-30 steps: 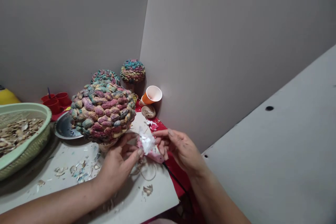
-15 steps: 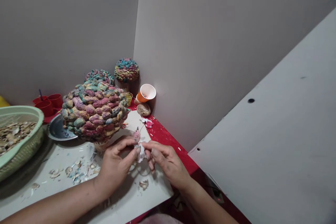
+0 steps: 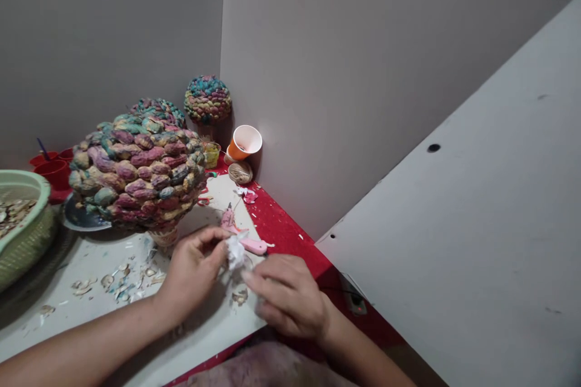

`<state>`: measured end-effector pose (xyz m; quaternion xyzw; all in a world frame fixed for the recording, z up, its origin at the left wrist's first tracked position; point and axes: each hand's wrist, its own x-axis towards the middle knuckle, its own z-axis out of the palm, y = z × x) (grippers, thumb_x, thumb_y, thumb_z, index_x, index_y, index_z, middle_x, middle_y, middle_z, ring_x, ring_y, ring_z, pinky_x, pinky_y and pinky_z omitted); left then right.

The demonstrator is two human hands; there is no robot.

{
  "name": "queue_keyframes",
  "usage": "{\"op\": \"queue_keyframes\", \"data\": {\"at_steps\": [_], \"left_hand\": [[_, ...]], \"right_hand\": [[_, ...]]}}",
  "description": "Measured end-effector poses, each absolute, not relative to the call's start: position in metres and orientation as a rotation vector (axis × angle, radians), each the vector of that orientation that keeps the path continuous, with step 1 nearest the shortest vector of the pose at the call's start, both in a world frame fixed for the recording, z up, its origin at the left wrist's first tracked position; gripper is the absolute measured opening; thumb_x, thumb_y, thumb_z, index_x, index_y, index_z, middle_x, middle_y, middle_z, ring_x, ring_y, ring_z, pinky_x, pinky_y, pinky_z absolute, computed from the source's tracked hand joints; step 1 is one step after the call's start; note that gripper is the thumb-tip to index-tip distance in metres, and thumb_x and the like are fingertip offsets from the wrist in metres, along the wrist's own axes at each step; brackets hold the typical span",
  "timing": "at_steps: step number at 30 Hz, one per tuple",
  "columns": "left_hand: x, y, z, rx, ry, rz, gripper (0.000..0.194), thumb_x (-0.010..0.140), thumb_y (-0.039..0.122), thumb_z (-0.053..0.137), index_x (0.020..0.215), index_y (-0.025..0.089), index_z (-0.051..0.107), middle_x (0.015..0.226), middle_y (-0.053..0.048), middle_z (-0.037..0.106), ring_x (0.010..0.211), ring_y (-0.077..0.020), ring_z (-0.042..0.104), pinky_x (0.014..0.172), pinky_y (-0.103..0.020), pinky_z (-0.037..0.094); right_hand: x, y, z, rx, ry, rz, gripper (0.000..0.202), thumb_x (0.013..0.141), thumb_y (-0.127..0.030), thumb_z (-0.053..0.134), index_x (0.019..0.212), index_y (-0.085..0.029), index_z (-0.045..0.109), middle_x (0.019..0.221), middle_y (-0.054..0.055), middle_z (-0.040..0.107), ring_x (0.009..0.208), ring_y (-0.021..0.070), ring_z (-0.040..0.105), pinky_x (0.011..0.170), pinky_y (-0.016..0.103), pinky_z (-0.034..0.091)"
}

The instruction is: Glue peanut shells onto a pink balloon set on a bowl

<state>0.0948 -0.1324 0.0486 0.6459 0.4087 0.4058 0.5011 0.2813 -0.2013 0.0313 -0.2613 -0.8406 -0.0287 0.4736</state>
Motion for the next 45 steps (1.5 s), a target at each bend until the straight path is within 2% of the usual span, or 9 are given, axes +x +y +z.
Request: {"op": "queue_keyframes", "data": {"at_steps": [6,11,17,22,26,31,36,39,45], "left_hand": [[0.1,-0.11,0.048,1.58,1.096,1.046,0.013,0.08,0.029,0.059,0.086,0.018,0.065,0.085,-0.003,0.069,0.077,-0.0182,0.062,0.069,-0.027,0.047],[0.117,-0.1,0.042,1.649,1.165,1.179,0.007,0.079,0.027,0.061,0.079,0.021,0.056,0.074,0.002,0.063,0.066,-0.0146,0.059,0.062,-0.024,0.044],[0.153,-0.08,0.04,1.51,1.167,1.247,0.008,0.081,0.027,0.057,0.077,0.02,0.056,0.066,0.004,0.058,0.056,-0.0132,0.055,0.052,-0.022,0.041],[0.175,-0.07,0.04,1.492,0.971,1.202,0.025,0.088,0.025,0.049,0.102,0.016,0.067,0.099,-0.007,0.072,0.092,-0.0187,0.066,0.083,-0.03,0.051],[0.166,-0.079,0.041,1.594,0.87,1.172,0.035,0.092,0.026,0.048,0.122,0.018,0.063,0.126,-0.009,0.065,0.124,-0.0212,0.055,0.109,-0.036,0.037],[0.138,-0.097,0.05,1.695,0.87,1.097,0.039,0.094,0.032,0.046,0.127,0.017,0.059,0.134,-0.011,0.061,0.122,-0.0228,0.056,0.107,-0.038,0.039],[0.123,-0.112,0.049,1.788,0.908,1.049,0.027,0.091,0.031,0.052,0.11,0.017,0.064,0.112,-0.009,0.069,0.106,-0.022,0.061,0.095,-0.034,0.045],[0.118,-0.116,0.043,1.796,0.945,1.058,0.023,0.087,0.027,0.056,0.107,0.018,0.064,0.104,-0.007,0.069,0.096,-0.0205,0.062,0.089,-0.033,0.047],[0.119,-0.111,0.029,1.633,0.99,0.938,0.05,0.081,0.027,0.062,0.129,0.021,0.051,0.098,-0.005,0.067,0.083,-0.0176,0.064,0.075,-0.03,0.05]], "right_hand": [[0.305,-0.204,0.033,-0.902,-1.664,-0.138,0.036,0.095,-0.013,0.056,0.129,-0.024,0.059,0.089,0.005,0.068,0.078,0.0172,0.064,0.068,0.03,0.052],[0.303,-0.158,0.021,-1.448,-2.075,0.133,0.035,0.091,-0.033,0.064,0.12,-0.014,0.061,0.115,0.014,0.064,0.104,0.0262,0.06,0.087,0.04,0.051],[0.287,-0.133,0.016,-1.642,-2.392,0.154,0.022,0.093,-0.031,0.06,0.105,-0.014,0.062,0.101,0.012,0.064,0.094,0.0246,0.059,0.084,0.036,0.048],[0.297,-0.139,0.009,-1.502,-2.341,0.227,0.011,0.089,-0.015,0.057,0.1,-0.014,0.057,0.096,0.01,0.064,0.089,0.0223,0.059,0.078,0.033,0.048],[0.318,-0.158,0.008,-1.414,-2.151,0.4,0.026,0.095,-0.026,0.053,0.12,-0.019,0.05,0.112,0.01,0.063,0.094,0.0221,0.062,0.08,0.035,0.049],[0.344,-0.178,0.006,-1.339,-1.785,0.691,0.034,0.095,-0.033,0.058,0.126,-0.024,0.047,0.123,0.008,0.058,0.101,0.0185,0.06,0.089,0.035,0.048],[0.346,-0.174,0.005,-1.151,-1.344,1.076,0.052,0.083,-0.042,0.073,0.125,-0.023,0.049,0.106,0.006,0.06,0.079,0.0133,0.06,0.064,0.023,0.051],[0.341,-0.167,0.003,-0.964,-1.119,1.287,0.063,0.072,-0.041,0.082,0.123,-0.022,0.05,0.09,0.001,0.06,0.052,0.0056,0.047,0.042,0.015,0.04],[0.337,-0.165,0.009,-0.87,-0.933,1.485,0.062,0.068,-0.043,0.084,0.118,-0.022,0.055,0.076,-0.001,0.06,0.042,0.0037,0.035,0.034,0.014,0.032]]}}
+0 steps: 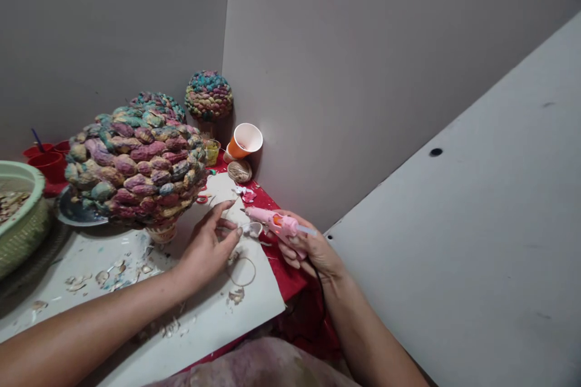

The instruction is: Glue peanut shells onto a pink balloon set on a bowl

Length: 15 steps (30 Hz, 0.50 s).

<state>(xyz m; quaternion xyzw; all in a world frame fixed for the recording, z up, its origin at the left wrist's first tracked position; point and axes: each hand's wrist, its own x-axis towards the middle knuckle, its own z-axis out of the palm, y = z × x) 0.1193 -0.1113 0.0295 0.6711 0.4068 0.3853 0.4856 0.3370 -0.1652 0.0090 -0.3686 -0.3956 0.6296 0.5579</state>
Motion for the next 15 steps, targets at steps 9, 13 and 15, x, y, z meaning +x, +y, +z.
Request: {"op": "queue_keyframes", "data": {"at_steps": [9,13,15], "left_hand": [[0.148,-0.101,0.018,1.387,0.877,0.886,0.024,0.067,0.023,0.07,0.083,0.018,0.053,0.069,0.002,0.06,0.062,-0.012,0.055,0.057,-0.022,0.043],[0.151,-0.1,0.018,1.509,0.901,0.852,0.011,0.064,0.017,0.064,0.075,0.016,0.061,0.058,0.005,0.054,0.054,-0.0107,0.049,0.052,-0.021,0.038],[0.15,-0.104,0.023,1.474,0.935,0.844,0.019,0.067,0.021,0.063,0.086,0.016,0.065,0.054,0.006,0.052,0.049,-0.0101,0.044,0.047,-0.02,0.034]], "right_hand": [[0.326,-0.166,0.012,-0.72,-0.913,1.451,0.039,0.076,-0.049,0.077,0.096,-0.019,0.062,0.069,0.001,0.059,0.043,0.0064,0.033,0.035,0.017,0.034],[0.323,-0.165,0.025,-0.685,-0.874,1.404,0.034,0.077,-0.048,0.075,0.092,-0.021,0.06,0.084,0.004,0.065,0.043,0.0056,0.034,0.034,0.017,0.035],[0.323,-0.163,0.029,-0.695,-0.887,1.396,0.035,0.078,-0.048,0.075,0.092,-0.021,0.059,0.084,0.004,0.065,0.043,0.006,0.036,0.034,0.017,0.035]]}}
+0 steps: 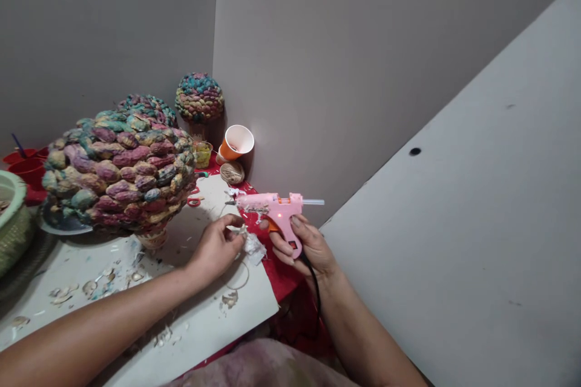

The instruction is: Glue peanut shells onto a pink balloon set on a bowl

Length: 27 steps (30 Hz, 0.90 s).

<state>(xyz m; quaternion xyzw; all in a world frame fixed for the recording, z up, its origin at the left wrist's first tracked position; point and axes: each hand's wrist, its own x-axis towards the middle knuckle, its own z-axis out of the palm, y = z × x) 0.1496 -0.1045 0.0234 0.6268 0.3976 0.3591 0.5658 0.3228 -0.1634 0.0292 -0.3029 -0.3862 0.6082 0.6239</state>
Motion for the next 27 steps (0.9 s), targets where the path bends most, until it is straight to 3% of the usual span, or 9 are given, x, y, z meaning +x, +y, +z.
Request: {"op": "queue_keyframes", "data": {"at_steps": [4,9,13,18,21,23,25,27], "left_hand": [[0.148,-0.118,0.041,1.245,0.899,0.868,0.033,0.071,0.038,0.07,0.092,0.014,0.066,0.058,0.002,0.059,0.051,-0.0112,0.051,0.047,-0.021,0.039],[0.153,-0.124,0.052,1.058,0.818,0.909,0.046,0.062,0.049,0.08,0.091,0.014,0.07,0.068,-0.002,0.066,0.057,-0.0121,0.056,0.055,-0.024,0.047],[0.156,-0.119,0.047,1.066,0.843,0.989,0.033,0.063,0.043,0.08,0.077,0.014,0.07,0.06,0.001,0.063,0.052,-0.0098,0.052,0.053,-0.022,0.043],[0.156,-0.113,0.045,1.145,0.888,0.991,0.022,0.064,0.036,0.074,0.069,0.016,0.067,0.053,0.004,0.057,0.047,-0.0091,0.047,0.048,-0.02,0.038],[0.153,-0.107,0.042,1.192,0.963,1.02,0.02,0.065,0.035,0.071,0.065,0.016,0.065,0.052,0.004,0.056,0.048,-0.0095,0.048,0.049,-0.02,0.037],[0.149,-0.102,0.037,1.27,1.039,0.996,0.02,0.068,0.034,0.068,0.062,0.016,0.062,0.05,0.004,0.055,0.047,-0.01,0.048,0.049,-0.02,0.035],[0.145,-0.099,0.032,1.394,1.085,0.937,0.022,0.072,0.035,0.065,0.061,0.017,0.06,0.048,0.004,0.052,0.046,-0.0105,0.046,0.048,-0.021,0.033],[0.143,-0.099,0.028,1.537,1.076,0.916,0.025,0.076,0.035,0.062,0.059,0.017,0.057,0.049,0.005,0.049,0.047,-0.0105,0.043,0.048,-0.022,0.031]], "right_hand": [[0.32,-0.159,0.029,-0.723,-0.923,1.349,0.038,0.081,-0.05,0.072,0.1,-0.021,0.056,0.074,0.001,0.063,0.042,0.0076,0.039,0.036,0.019,0.038],[0.312,-0.16,0.024,-0.804,-1.024,1.226,0.044,0.085,-0.055,0.066,0.108,-0.02,0.052,0.059,-0.003,0.059,0.041,0.0105,0.047,0.041,0.022,0.041],[0.309,-0.165,0.023,-0.858,-1.161,1.155,0.049,0.088,-0.054,0.063,0.119,-0.017,0.053,0.059,-0.002,0.06,0.044,0.0115,0.052,0.046,0.023,0.042],[0.311,-0.168,0.027,-0.91,-1.197,1.115,0.062,0.09,-0.049,0.062,0.139,-0.018,0.041,0.058,-0.003,0.059,0.045,0.0117,0.05,0.047,0.024,0.042],[0.318,-0.171,0.037,-0.976,-1.199,0.972,0.059,0.09,-0.048,0.063,0.138,-0.019,0.044,0.06,-0.003,0.06,0.044,0.0118,0.051,0.044,0.024,0.04],[0.325,-0.176,0.047,-0.967,-1.151,0.837,0.054,0.089,-0.048,0.064,0.134,-0.022,0.047,0.074,0.002,0.065,0.045,0.0115,0.053,0.042,0.024,0.04],[0.332,-0.181,0.057,-0.904,-1.086,0.706,0.046,0.087,-0.05,0.066,0.124,-0.025,0.055,0.089,0.006,0.067,0.044,0.0095,0.051,0.038,0.023,0.037],[0.337,-0.186,0.065,-0.827,-1.037,0.617,0.04,0.082,-0.053,0.07,0.108,-0.023,0.063,0.087,0.006,0.066,0.042,0.0074,0.044,0.034,0.022,0.031]]}}
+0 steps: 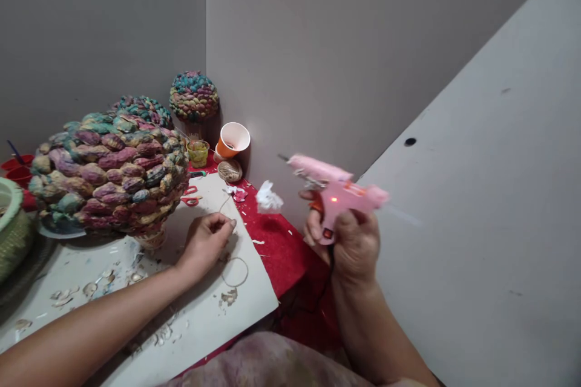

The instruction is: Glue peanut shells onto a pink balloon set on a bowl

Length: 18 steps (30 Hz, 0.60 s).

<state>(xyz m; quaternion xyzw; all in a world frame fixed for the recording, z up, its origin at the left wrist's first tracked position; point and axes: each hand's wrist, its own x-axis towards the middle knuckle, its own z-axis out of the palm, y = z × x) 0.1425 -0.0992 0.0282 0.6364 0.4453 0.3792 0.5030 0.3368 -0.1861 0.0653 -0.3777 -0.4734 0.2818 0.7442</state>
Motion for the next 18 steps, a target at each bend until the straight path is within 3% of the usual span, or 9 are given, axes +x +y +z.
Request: {"op": "queue_keyframes", "data": {"at_steps": [4,6,7,9,11,13,15,18], "left_hand": [[0.146,-0.104,0.029,1.743,1.002,0.969,0.026,0.08,0.034,0.061,0.061,0.017,0.055,0.054,0.004,0.048,0.052,-0.0106,0.044,0.052,-0.022,0.034],[0.151,-0.106,0.033,1.719,0.996,0.951,0.021,0.077,0.035,0.065,0.085,0.016,0.064,0.057,0.005,0.051,0.054,-0.0114,0.047,0.052,-0.021,0.036],[0.154,-0.107,0.036,1.684,0.982,0.921,0.036,0.075,0.036,0.068,0.104,0.015,0.063,0.058,0.005,0.053,0.054,-0.0119,0.048,0.052,-0.021,0.037],[0.162,-0.108,0.04,1.608,0.915,0.826,0.072,0.073,0.036,0.072,0.136,0.014,0.045,0.059,0.006,0.056,0.053,-0.0126,0.05,0.052,-0.022,0.038],[0.171,-0.109,0.041,1.536,0.786,0.735,0.085,0.071,0.035,0.074,0.144,0.014,0.036,0.06,0.005,0.059,0.053,-0.0125,0.052,0.053,-0.022,0.04],[0.179,-0.11,0.037,1.483,0.609,0.659,0.067,0.072,0.034,0.073,0.133,0.014,0.052,0.065,0.002,0.063,0.057,-0.0132,0.056,0.058,-0.024,0.043],[0.185,-0.112,0.031,1.498,0.452,0.588,0.035,0.076,0.033,0.068,0.105,0.013,0.07,0.075,-0.003,0.069,0.066,-0.0152,0.06,0.066,-0.026,0.047],[0.186,-0.114,0.021,1.657,0.479,0.558,0.017,0.079,0.024,0.062,0.08,0.014,0.075,0.074,-0.004,0.071,0.067,-0.0154,0.06,0.066,-0.025,0.047]], "right_hand": [[0.338,-0.188,0.069,-0.848,-1.035,0.734,0.036,0.08,-0.049,0.073,0.094,-0.016,0.068,0.054,-0.002,0.05,0.038,0.0076,0.036,0.034,0.021,0.023],[0.336,-0.185,0.066,-0.866,-1.047,0.858,0.033,0.081,-0.046,0.072,0.09,-0.014,0.068,0.049,-0.003,0.049,0.037,0.0076,0.036,0.034,0.021,0.023],[0.334,-0.184,0.065,-0.86,-1.054,0.913,0.033,0.081,-0.046,0.072,0.087,-0.014,0.067,0.049,-0.003,0.05,0.037,0.0077,0.037,0.034,0.021,0.024],[0.33,-0.181,0.062,-0.838,-1.069,1.023,0.033,0.081,-0.046,0.071,0.085,-0.014,0.066,0.048,-0.003,0.05,0.035,0.0082,0.039,0.035,0.021,0.028],[0.326,-0.18,0.062,-0.817,-1.082,1.1,0.034,0.081,-0.048,0.07,0.083,-0.014,0.064,0.047,-0.004,0.05,0.033,0.0084,0.039,0.034,0.021,0.029],[0.322,-0.18,0.063,-0.803,-1.092,1.121,0.034,0.08,-0.048,0.07,0.083,-0.015,0.063,0.047,-0.004,0.05,0.032,0.0085,0.039,0.033,0.021,0.03],[0.32,-0.18,0.065,-0.793,-1.106,1.109,0.032,0.081,-0.046,0.07,0.083,-0.014,0.064,0.047,-0.004,0.051,0.033,0.0085,0.039,0.033,0.021,0.029],[0.322,-0.182,0.072,-0.784,-1.13,1.042,0.028,0.084,-0.042,0.068,0.086,-0.014,0.067,0.048,-0.003,0.052,0.034,0.0088,0.04,0.033,0.021,0.027]]}}
